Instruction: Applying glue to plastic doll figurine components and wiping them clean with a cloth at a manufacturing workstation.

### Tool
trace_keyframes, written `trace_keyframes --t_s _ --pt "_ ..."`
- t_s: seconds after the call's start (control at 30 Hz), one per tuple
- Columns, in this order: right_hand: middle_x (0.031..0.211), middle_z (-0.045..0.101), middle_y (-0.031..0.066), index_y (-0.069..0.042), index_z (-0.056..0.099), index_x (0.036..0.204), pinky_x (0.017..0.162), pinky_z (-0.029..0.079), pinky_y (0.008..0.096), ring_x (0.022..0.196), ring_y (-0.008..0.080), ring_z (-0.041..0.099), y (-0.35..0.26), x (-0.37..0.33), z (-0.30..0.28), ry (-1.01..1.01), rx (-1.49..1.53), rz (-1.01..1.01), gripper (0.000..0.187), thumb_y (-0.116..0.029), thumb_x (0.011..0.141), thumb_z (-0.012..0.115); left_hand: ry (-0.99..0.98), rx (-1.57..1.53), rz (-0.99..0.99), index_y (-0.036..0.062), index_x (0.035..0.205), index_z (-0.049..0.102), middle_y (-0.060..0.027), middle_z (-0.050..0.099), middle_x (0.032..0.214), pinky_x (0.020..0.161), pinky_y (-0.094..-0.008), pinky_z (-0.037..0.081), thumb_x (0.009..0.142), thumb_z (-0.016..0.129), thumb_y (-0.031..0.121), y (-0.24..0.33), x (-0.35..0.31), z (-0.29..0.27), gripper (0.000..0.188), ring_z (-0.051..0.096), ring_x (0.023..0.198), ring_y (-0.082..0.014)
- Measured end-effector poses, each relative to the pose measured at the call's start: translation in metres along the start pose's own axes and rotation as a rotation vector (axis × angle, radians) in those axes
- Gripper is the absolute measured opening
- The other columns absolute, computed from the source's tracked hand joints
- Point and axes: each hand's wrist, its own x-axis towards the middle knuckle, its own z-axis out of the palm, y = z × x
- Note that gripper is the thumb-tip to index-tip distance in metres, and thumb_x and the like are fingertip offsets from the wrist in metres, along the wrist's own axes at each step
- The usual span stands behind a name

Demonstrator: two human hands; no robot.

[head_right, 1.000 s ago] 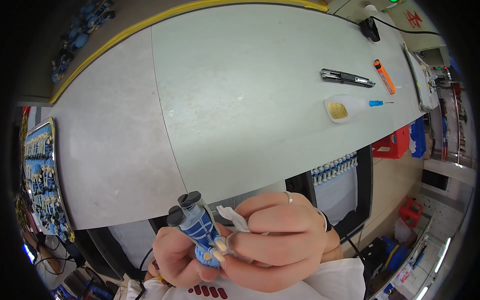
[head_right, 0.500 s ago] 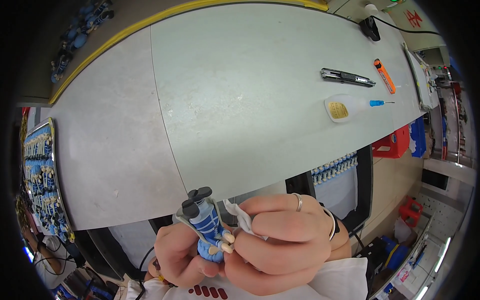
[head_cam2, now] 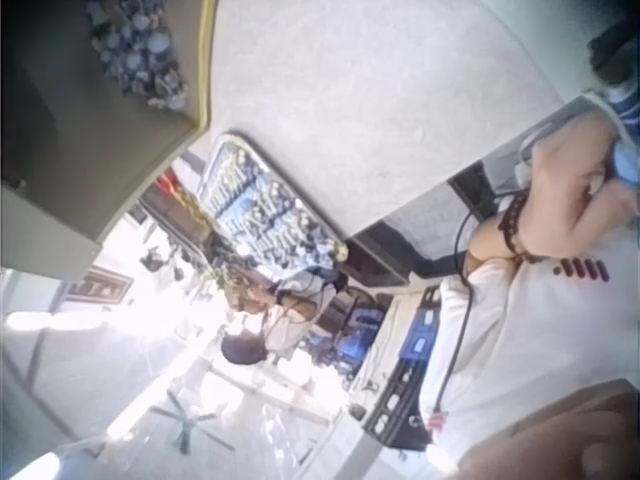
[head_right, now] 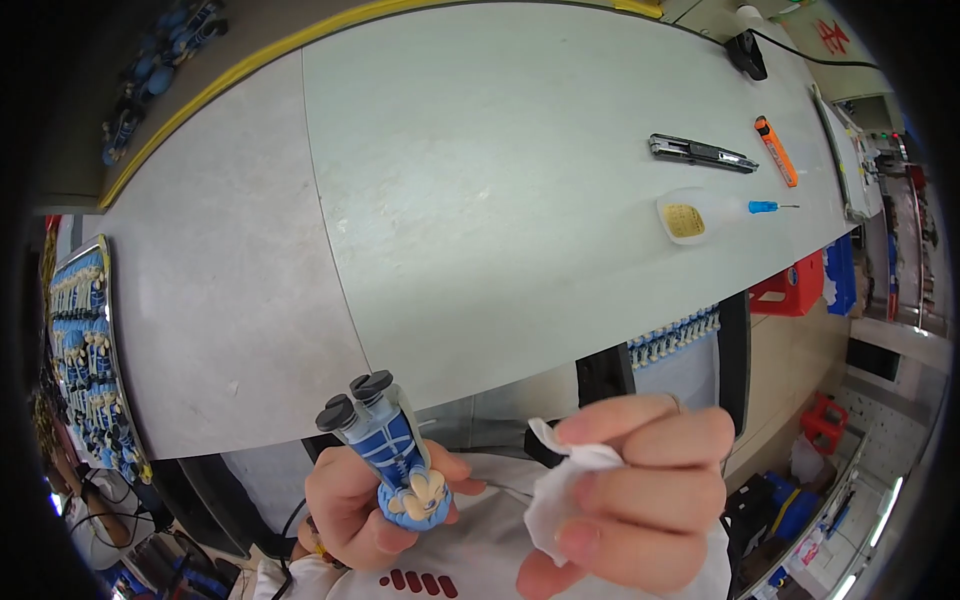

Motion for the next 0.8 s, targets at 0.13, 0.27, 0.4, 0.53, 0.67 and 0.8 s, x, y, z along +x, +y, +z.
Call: trace_keyframes --t_s 0.13,0.27,0.4,0.53,0.67,0.8 --pt "0.071 0.039 0.0019 -0.012 0.043 0.077 0.048 0.039 0.0242 0.062 0.0161 0.028 -0.001 0.004 -0.002 -0.140 0.060 0.092 0.030 -0.036 0.070 0.059 -0.029 0.003 -0.046 -0.0111 0.086 0.051 -0.0152 0.057 0.075 0.059 -0.0239 0.046 0.078 0.046 0.026 0.010 0.004 -0.002 0.038 0.057 0.063 -0.0148" --pt "0.078 0.046 0.0021 -0.013 0.055 0.074 0.053 0.047 0.0212 0.063 0.0144 0.033 -0.005 0.000 -0.001 -0.234 0.248 0.034 0.012 -0.011 0.066 0.063 -0.008 0.027 0.084 -0.0099 0.084 0.053 -0.0134 0.057 0.075 0.057 -0.0231 0.045 0.077 0.050 0.028 0.006 0.006 -0.002 0.038 0.056 0.062 -0.0157" --pt "0.074 0.048 0.0033 -0.012 0.057 0.070 0.051 0.048 0.0221 0.063 0.0155 0.036 -0.006 0.009 0.015 -0.283 0.127 -0.009 0.021 -0.001 0.054 0.065 0.068 0.154 0.107 -0.0070 0.079 0.055 -0.0103 0.058 0.072 0.053 -0.0224 0.042 0.074 0.056 0.035 0.008 0.003 -0.001 0.042 0.054 0.060 -0.0141" --pt "0.072 0.047 0.0032 -0.012 0.057 0.071 0.049 0.048 0.0227 0.062 0.0154 0.036 -0.009 0.009 0.014 -0.291 0.075 0.015 0.022 -0.001 0.054 0.064 0.142 0.174 0.072 -0.0056 0.077 0.056 -0.0083 0.057 0.068 0.051 -0.0214 0.041 0.069 0.061 0.042 0.004 -0.004 0.002 0.048 0.053 0.057 -0.0121" --pt "0.070 0.046 0.0028 -0.012 0.057 0.071 0.051 0.048 0.0250 0.062 0.0151 0.035 -0.006 0.013 0.015 -0.333 0.041 -0.018 0.020 -0.003 0.054 0.063 0.069 0.224 0.034 -0.0058 0.077 0.056 -0.0083 0.057 0.067 0.050 -0.0210 0.040 0.067 0.062 0.043 0.004 -0.004 -0.005 0.050 0.053 0.056 -0.0120" --pt "0.069 0.044 0.0016 -0.013 0.057 0.072 0.054 0.049 0.0283 0.061 0.0146 0.034 -0.003 0.010 0.008 -0.354 0.069 -0.045 0.019 -0.005 0.055 0.062 0.022 0.236 0.105 -0.0045 0.081 0.053 -0.0050 0.054 0.061 0.045 -0.0200 0.038 0.067 0.063 0.033 0.002 -0.004 -0.007 0.041 0.049 0.048 -0.0110"
